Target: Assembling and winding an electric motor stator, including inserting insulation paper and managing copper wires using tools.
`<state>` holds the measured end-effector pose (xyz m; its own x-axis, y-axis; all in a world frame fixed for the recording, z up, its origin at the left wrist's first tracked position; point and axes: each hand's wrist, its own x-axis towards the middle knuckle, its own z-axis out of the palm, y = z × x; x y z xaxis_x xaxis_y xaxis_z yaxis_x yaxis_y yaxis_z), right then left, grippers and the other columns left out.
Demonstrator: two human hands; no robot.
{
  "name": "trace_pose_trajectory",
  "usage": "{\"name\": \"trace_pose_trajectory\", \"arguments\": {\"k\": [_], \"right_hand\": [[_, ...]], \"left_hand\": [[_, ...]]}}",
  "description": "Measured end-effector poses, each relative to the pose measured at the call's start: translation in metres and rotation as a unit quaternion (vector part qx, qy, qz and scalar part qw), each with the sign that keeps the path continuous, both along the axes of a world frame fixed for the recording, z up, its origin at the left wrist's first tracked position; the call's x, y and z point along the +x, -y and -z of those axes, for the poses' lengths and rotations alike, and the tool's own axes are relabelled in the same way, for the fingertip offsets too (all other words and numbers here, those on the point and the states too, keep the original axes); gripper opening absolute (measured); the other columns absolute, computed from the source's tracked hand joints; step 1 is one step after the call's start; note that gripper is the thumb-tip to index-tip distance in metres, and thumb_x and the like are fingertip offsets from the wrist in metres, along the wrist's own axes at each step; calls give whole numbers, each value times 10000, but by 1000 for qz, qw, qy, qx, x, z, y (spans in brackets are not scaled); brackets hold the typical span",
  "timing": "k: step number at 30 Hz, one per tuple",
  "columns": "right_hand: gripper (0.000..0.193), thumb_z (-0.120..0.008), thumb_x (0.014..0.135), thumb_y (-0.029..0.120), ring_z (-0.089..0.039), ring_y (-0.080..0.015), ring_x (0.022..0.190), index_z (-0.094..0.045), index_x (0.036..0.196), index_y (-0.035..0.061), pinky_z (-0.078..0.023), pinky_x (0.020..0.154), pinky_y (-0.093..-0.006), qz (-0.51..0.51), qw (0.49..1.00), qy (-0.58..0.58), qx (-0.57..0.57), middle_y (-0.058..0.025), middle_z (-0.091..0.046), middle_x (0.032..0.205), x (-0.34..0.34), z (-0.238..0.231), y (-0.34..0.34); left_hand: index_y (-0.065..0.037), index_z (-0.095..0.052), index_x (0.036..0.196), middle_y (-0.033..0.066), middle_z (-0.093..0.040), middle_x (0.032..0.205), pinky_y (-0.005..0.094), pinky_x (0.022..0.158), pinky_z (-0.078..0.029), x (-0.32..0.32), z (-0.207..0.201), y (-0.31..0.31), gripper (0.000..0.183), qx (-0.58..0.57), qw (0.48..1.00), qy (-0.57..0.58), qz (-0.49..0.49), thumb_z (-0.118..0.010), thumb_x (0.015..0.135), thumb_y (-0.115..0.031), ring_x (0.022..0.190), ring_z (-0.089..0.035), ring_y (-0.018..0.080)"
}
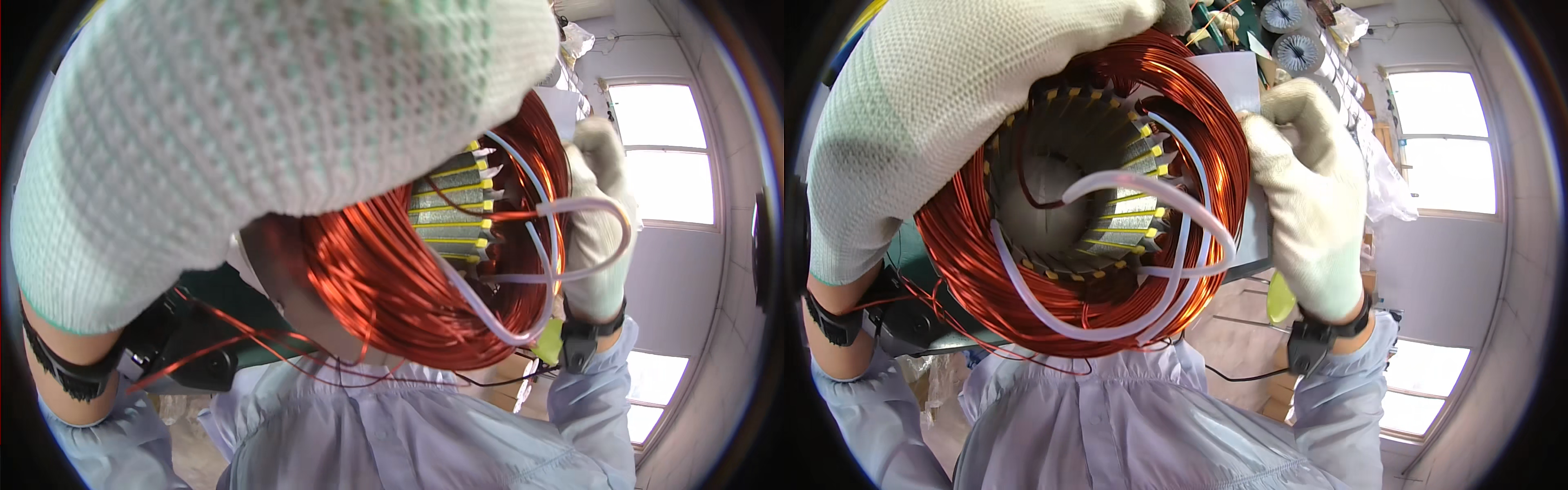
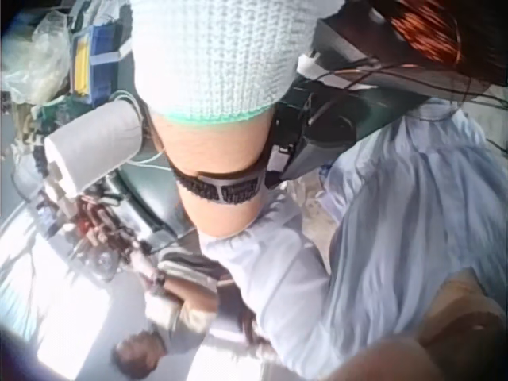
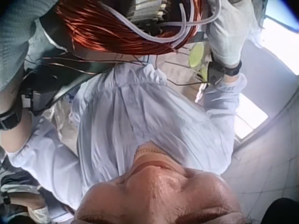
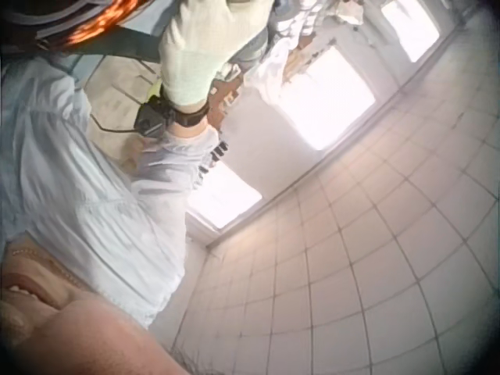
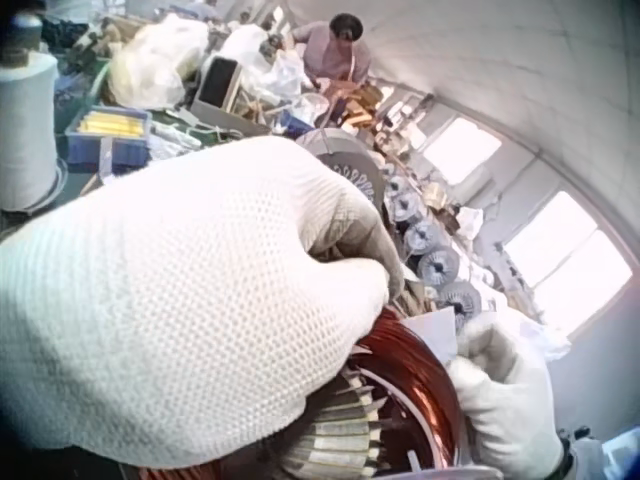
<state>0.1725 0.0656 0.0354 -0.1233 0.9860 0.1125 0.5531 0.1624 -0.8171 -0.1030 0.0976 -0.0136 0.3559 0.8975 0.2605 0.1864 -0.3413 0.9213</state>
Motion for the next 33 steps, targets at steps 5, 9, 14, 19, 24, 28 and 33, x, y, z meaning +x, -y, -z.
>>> {"name": "trace_pose_trajectory", "arguments": {"k": [5,9,14,19,24,28,33], "right_hand": [[196,-671,1027,177,-567,-67,854,-627,996,-12,-472,779,-226,-20,994,99,50,-12,-627,917,3,-5,-7],[105,-623,1025,118,-510,-41,758,-621,1027,13,-416,671,-218,-73,980,184,6,20,-590,829,0,-23,-17],[181,-652,1033,164,-554,-54,745,-646,1103,-3,-446,679,-204,-100,970,197,103,-10,-642,836,23,-11,-51],[205,-677,1024,179,-627,-90,848,-655,1124,0,-508,790,-234,-114,990,80,28,-31,-681,914,14,-5,-52],[109,-654,1011,61,-618,-107,924,-630,1095,-4,-493,847,-251,-189,964,-8,189,-32,-653,1019,30,34,-62],[167,-678,1023,126,-604,-82,943,-635,1120,-3,-492,855,-242,-224,957,84,162,-23,-651,1011,11,16,-74],[169,-701,1005,143,-539,-70,681,-639,1012,-14,-446,606,-238,-232,961,132,72,-12,-638,764,-9,-19,-67]], "left_hand": [[15,-700,1221,99,-728,889,282,797,-550,49,-29,-40,337,8,1000,3,17,-504,1085,-224,825,-681,120],[15,-702,1221,100,-732,905,278,816,-546,37,-39,-42,334,2,1000,-20,-14,-513,1085,-224,849,-679,115],[16,-705,1221,102,-736,926,273,839,-540,44,-31,-11,331,-3,1000,-24,13,-523,1084,-224,880,-678,108],[14,-705,1235,84,-740,961,262,859,-529,38,-35,1,328,-24,999,-29,-15,-542,1082,-226,905,-666,101],[19,-706,1249,72,-747,1030,274,862,-522,33,-76,17,316,-118,985,-124,-29,-539,1085,-194,897,-652,105],[47,-674,1248,85,-736,1038,246,860,-549,48,-23,-19,290,-137,984,102,48,-541,1078,-148,912,-667,100],[84,-652,1230,119,-728,1061,254,857,-576,48,-27,-15,285,-167,980,111,-21,-590,1056,-134,919,-700,142]]}}
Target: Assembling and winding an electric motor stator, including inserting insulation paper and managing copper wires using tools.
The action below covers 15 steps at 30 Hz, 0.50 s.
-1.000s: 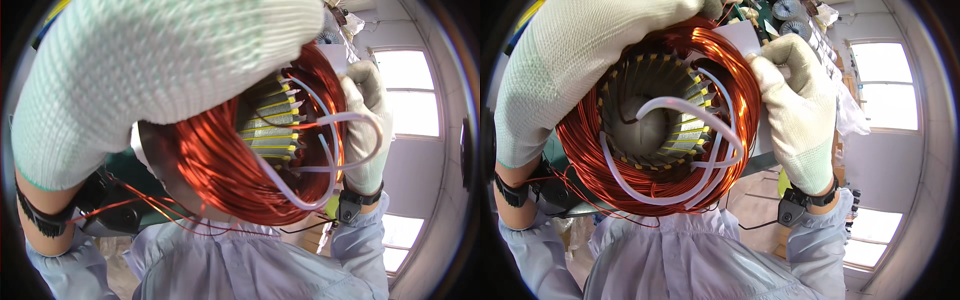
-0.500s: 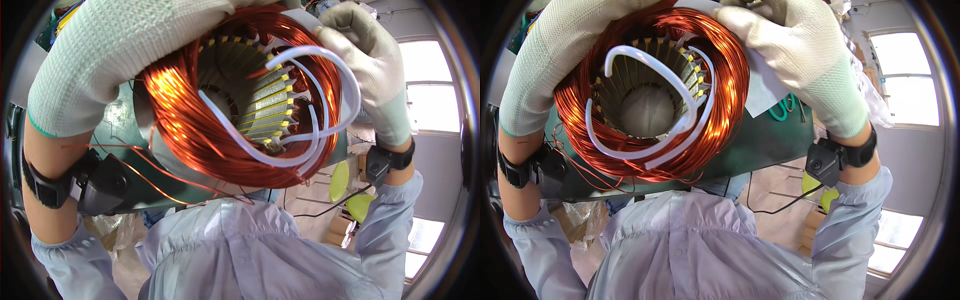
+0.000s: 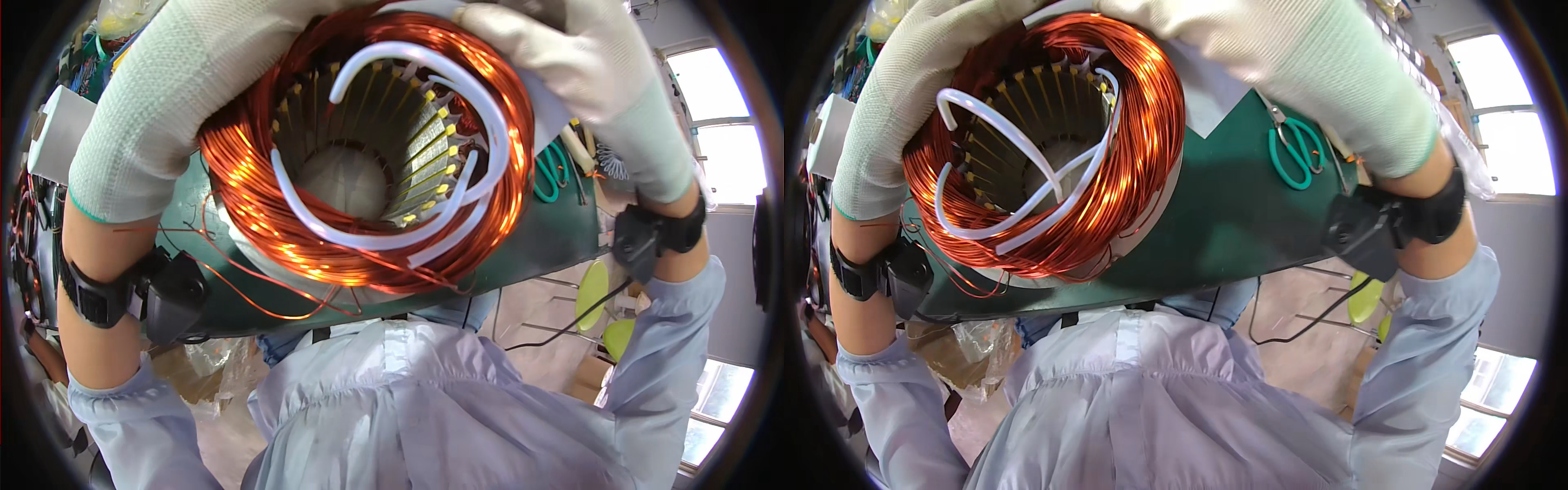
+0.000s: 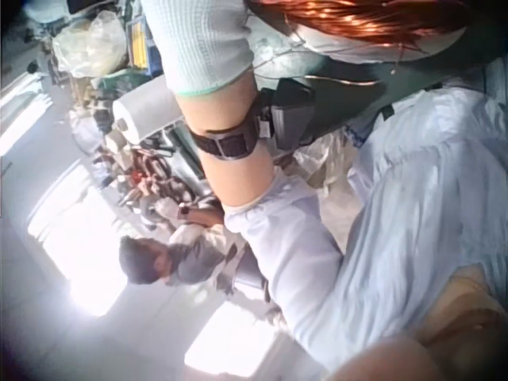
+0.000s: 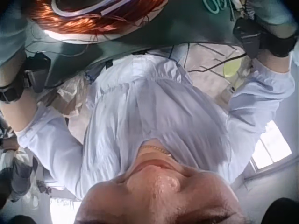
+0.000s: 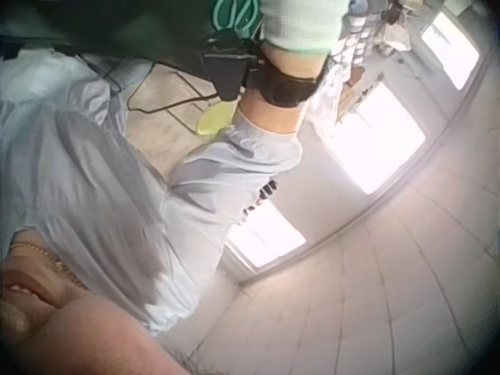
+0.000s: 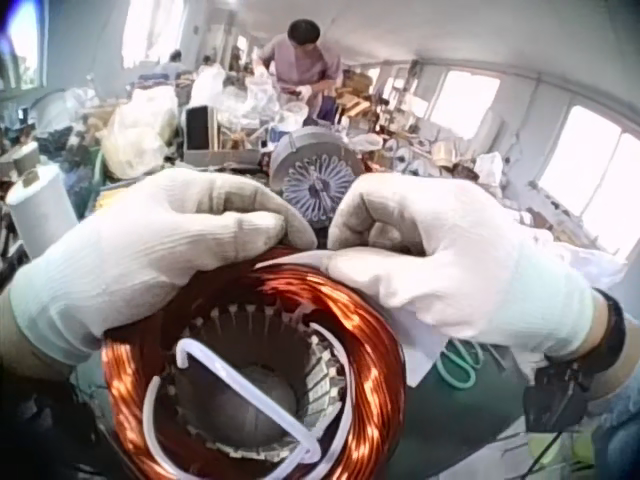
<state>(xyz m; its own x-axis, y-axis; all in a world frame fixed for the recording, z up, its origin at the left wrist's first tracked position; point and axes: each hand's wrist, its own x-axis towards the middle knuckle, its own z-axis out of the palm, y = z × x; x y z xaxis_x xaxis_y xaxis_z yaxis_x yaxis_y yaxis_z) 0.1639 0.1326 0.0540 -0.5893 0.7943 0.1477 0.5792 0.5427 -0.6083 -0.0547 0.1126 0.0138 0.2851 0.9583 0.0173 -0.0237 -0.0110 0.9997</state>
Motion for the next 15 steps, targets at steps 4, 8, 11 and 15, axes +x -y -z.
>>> {"name": "trace_pose_trajectory", "arguments": {"k": [4,8,11,15], "right_hand": [[173,-691,1013,151,-512,-68,618,-637,982,-11,-428,537,-255,17,997,61,50,-25,-619,713,-6,-9,15],[185,-683,1020,159,-502,-69,597,-637,968,-12,-420,517,-260,-21,981,68,181,-28,-614,701,-13,0,12],[229,-680,1018,179,-515,-112,597,-619,914,-17,-442,551,-292,-2,999,38,5,-68,-596,685,-4,-18,12],[251,-691,1004,201,-523,-148,605,-617,918,-23,-435,575,-337,-84,958,83,263,-112,-573,687,-16,-4,8]], "left_hand": [[79,-650,1235,117,-729,1062,256,847,-579,5,-6,12,294,15,999,-19,-26,-607,1050,-146,916,-702,142],[71,-649,1242,112,-727,1057,255,834,-581,12,-10,18,308,58,993,-74,-68,-630,1041,-162,911,-704,142],[69,-652,1237,103,-724,1046,255,838,-583,9,-7,18,305,43,999,11,-23,-632,1040,-163,901,-701,138],[70,-659,1232,108,-731,1071,268,861,-591,-8,-9,13,299,35,999,24,5,-655,1030,-151,927,-709,145]]}}
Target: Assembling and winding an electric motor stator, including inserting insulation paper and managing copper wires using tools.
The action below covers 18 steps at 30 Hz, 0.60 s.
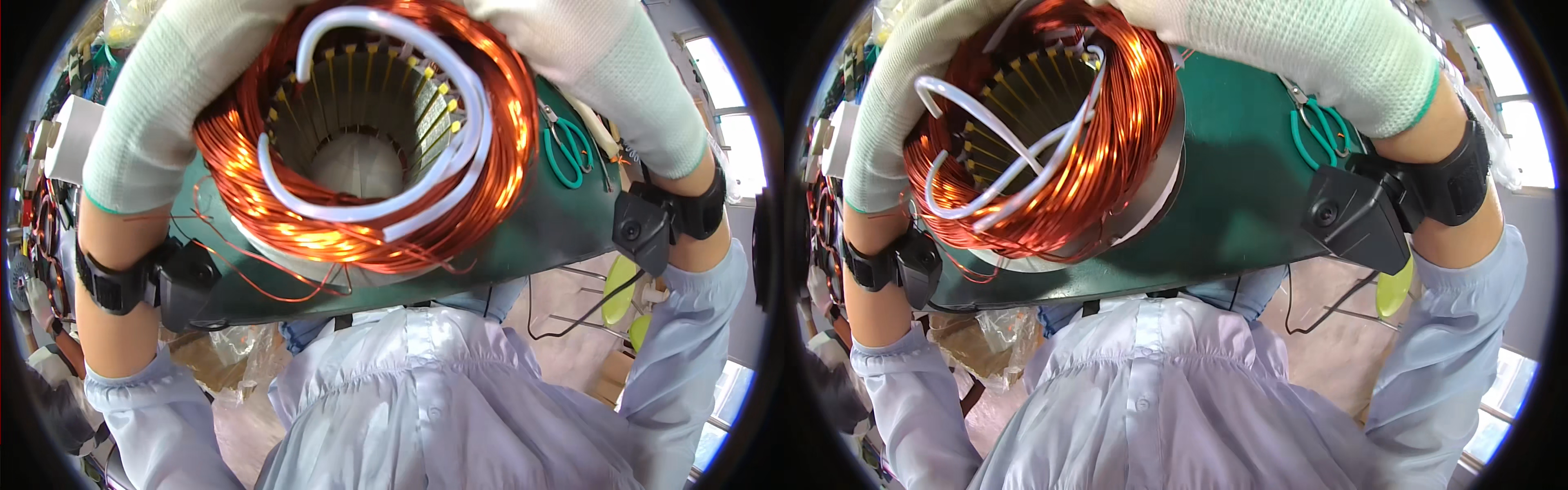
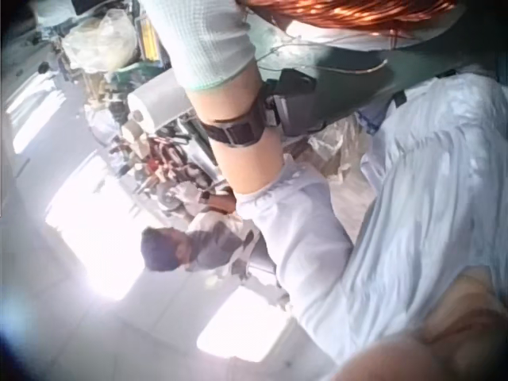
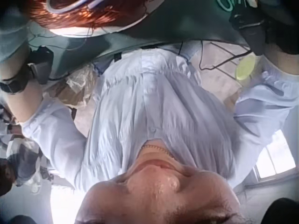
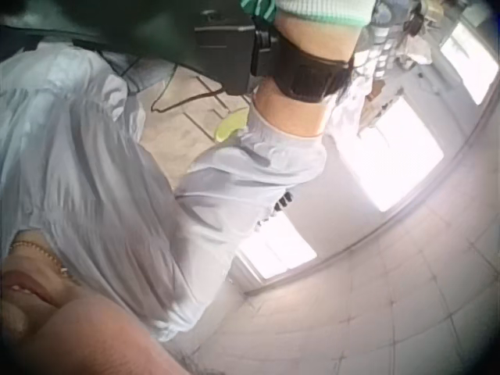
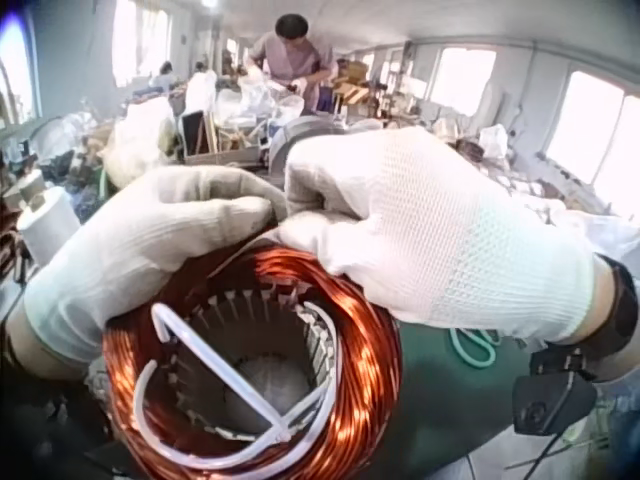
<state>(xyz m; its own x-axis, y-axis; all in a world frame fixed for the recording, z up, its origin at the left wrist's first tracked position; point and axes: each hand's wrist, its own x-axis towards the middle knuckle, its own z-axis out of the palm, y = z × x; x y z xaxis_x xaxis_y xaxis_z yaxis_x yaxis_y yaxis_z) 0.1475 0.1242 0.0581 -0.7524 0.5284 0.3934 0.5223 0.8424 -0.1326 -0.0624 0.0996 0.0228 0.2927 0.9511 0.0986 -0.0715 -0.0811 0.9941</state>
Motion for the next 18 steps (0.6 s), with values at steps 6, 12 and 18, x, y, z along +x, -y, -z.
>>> {"name": "trace_pose_trajectory", "arguments": {"k": [6,12,18], "right_hand": [[194,-675,989,156,-538,-203,604,-617,947,-25,-454,593,-357,163,984,9,-73,-134,-590,699,-12,-20,27],[190,-649,994,156,-546,-179,622,-607,959,-25,-448,599,-361,65,995,2,-79,-130,-599,751,0,4,8],[211,-638,1016,175,-495,-134,663,-601,971,-28,-424,616,-320,63,980,83,-167,-83,-589,766,6,-30,4]], "left_hand": [[53,-679,1221,98,-740,1070,258,840,-592,35,-16,7,358,-27,993,-74,-86,-754,983,-203,922,-715,135],[40,-676,1267,62,-740,1063,235,830,-554,-1,4,-4,419,16,994,-101,-32,-787,966,-228,919,-686,99],[13,-703,1256,21,-737,1039,219,823,-517,1,-6,-25,348,57,970,-230,45,-724,1002,-224,906,-644,71]]}}
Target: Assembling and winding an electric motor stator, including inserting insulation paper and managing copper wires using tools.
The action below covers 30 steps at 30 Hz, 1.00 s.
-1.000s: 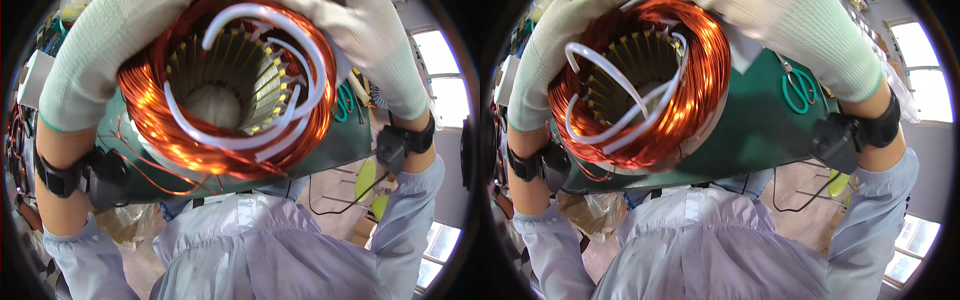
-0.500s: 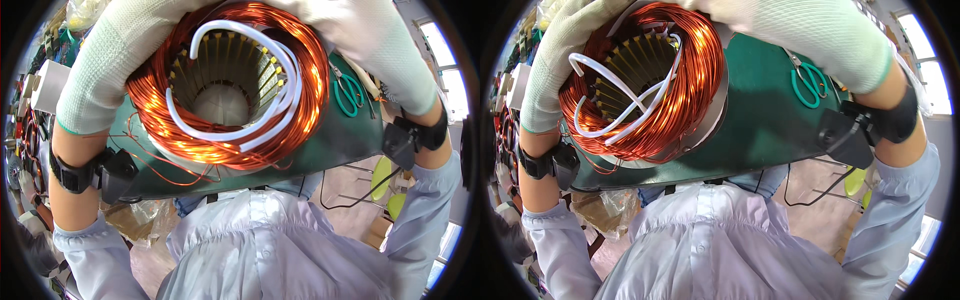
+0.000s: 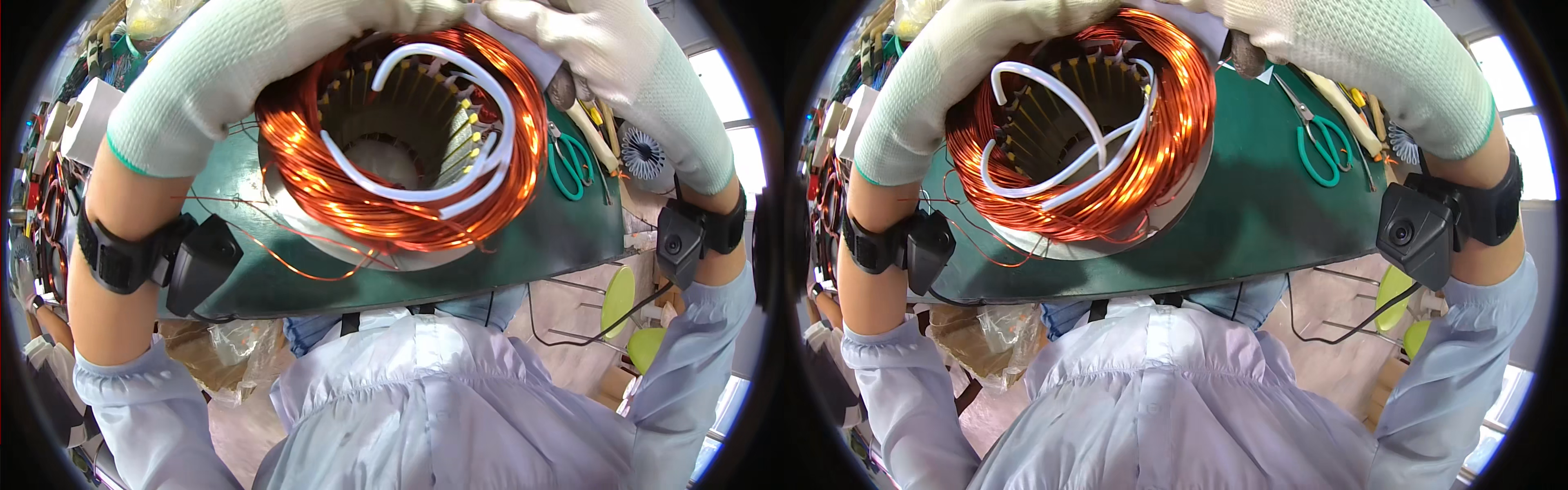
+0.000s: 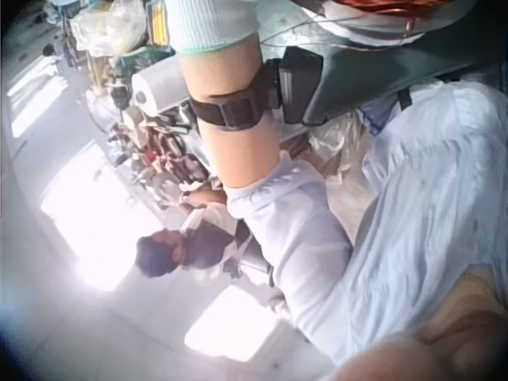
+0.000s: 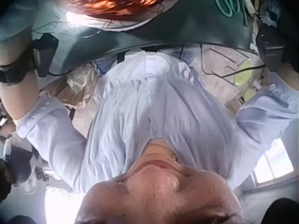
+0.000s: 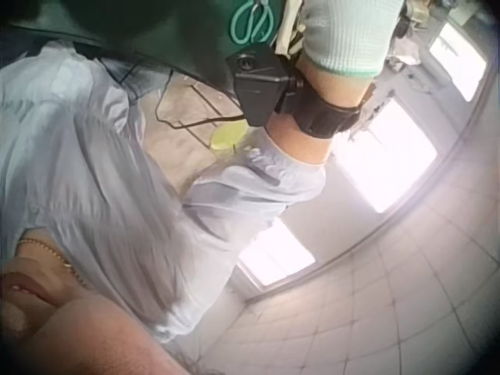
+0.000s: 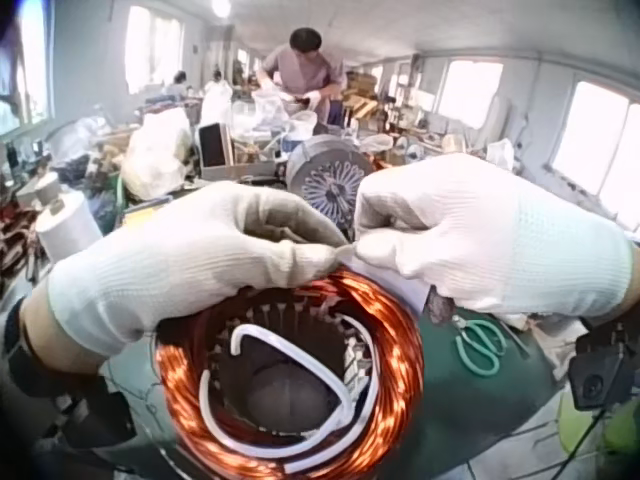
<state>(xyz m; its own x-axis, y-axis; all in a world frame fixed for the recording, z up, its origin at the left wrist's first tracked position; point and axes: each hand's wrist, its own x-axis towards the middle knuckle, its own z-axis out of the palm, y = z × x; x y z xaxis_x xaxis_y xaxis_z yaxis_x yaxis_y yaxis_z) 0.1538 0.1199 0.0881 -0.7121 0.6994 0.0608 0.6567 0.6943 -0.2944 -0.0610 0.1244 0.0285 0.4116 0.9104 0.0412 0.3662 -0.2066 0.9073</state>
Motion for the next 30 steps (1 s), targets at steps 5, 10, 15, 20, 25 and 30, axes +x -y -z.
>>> {"name": "trace_pose_trajectory", "arguments": {"k": [5,10,15,20,25,30], "right_hand": [[158,-635,1019,155,-483,-126,662,-606,978,5,-427,625,-312,165,986,-11,-5,-77,-552,712,-5,12,22],[77,-616,1012,65,-513,-104,719,-601,1008,-11,-448,675,-289,161,975,-149,-19,-52,-592,779,-9,29,30],[210,-614,1052,229,-560,-59,939,-641,1073,22,-470,867,-240,192,963,-114,-154,6,-620,963,31,25,11],[227,-593,1052,246,-549,-43,887,-634,1090,26,-468,784,-224,135,983,-112,-51,10,-604,903,38,31,3],[138,-583,1049,138,-535,-69,725,-599,1072,2,-456,651,-251,108,986,-94,-86,-3,-601,829,30,35,-9],[95,-575,1048,97,-560,-57,621,-611,1046,9,-436,535,-232,210,890,-196,-354,-21,-623,781,7,0,19]], "left_hand": [[14,-752,1147,46,-742,959,264,813,-522,3,-10,22,362,37,999,36,-7,-683,1012,-314,855,-640,99],[17,-744,1167,80,-747,953,279,819,-537,7,-27,57,415,120,981,-114,-102,-657,1023,-362,845,-657,113],[24,-723,1191,102,-747,941,296,785,-553,-4,-34,34,411,11,999,-41,23,-606,1049,-343,824,-683,139],[31,-708,1161,104,-727,920,305,762,-539,16,-19,33,379,54,994,-79,-49,-593,1051,-313,822,-677,161],[17,-707,1174,109,-736,988,289,814,-538,6,21,0,323,108,994,-28,-18,-603,1035,-255,894,-692,171],[2,-706,1186,114,-745,1056,272,866,-536,-6,31,-7,277,200,979,14,35,-613,1019,-197,966,-707,180]]}}
